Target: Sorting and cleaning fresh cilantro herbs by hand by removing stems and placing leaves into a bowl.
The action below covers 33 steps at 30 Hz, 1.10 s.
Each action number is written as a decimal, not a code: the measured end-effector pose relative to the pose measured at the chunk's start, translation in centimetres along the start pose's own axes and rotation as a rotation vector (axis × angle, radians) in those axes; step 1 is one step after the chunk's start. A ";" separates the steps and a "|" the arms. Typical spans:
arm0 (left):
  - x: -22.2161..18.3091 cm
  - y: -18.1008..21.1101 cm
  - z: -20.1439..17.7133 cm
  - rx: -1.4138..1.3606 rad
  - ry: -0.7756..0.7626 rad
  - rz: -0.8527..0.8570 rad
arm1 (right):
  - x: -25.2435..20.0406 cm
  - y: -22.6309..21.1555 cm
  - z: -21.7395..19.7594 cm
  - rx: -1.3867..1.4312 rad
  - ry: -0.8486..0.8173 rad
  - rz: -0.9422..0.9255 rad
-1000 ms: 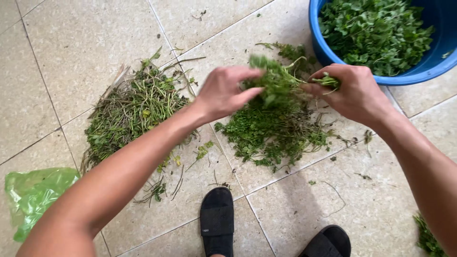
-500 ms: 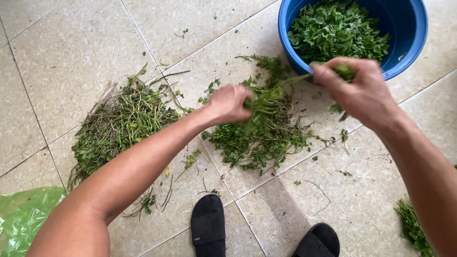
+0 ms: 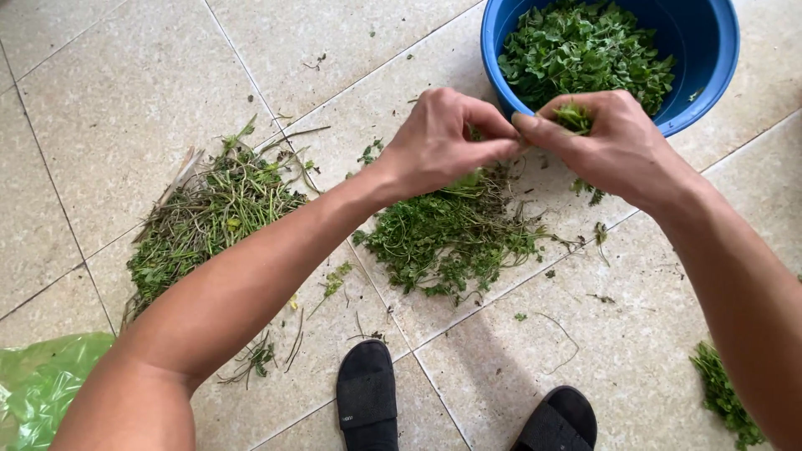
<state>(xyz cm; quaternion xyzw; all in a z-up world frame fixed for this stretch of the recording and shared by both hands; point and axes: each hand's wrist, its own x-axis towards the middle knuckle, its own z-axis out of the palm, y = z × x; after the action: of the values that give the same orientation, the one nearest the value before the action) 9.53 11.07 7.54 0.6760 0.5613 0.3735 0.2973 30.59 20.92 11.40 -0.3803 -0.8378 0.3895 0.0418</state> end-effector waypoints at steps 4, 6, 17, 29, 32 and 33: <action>0.0 0.9 0.1 -0.170 0.143 -0.181 | -0.3 0.5 0.7 0.176 0.255 -0.192; -0.1 0.5 0.0 -0.227 0.208 -0.248 | -0.8 0.7 1.4 0.175 0.285 -0.192; -0.2 0.9 0.5 -0.501 0.395 -0.429 | -0.7 -0.2 5.1 0.086 0.049 -0.129; -2.0 1.5 1.9 -0.523 0.498 -0.219 | -0.3 1.1 6.3 0.420 0.002 -0.039; -2.5 1.7 0.3 -0.446 0.542 -0.124 | 0.0 1.2 6.7 0.720 -0.029 0.181; -2.5 1.3 -0.8 -0.473 0.586 -0.129 | -0.2 1.1 6.8 0.636 -0.078 0.162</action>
<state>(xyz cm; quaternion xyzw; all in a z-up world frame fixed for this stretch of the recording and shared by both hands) 9.35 8.33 8.64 0.4165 0.5622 0.6508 0.2950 28.93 17.04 6.01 -0.3983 -0.6423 0.6479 0.0954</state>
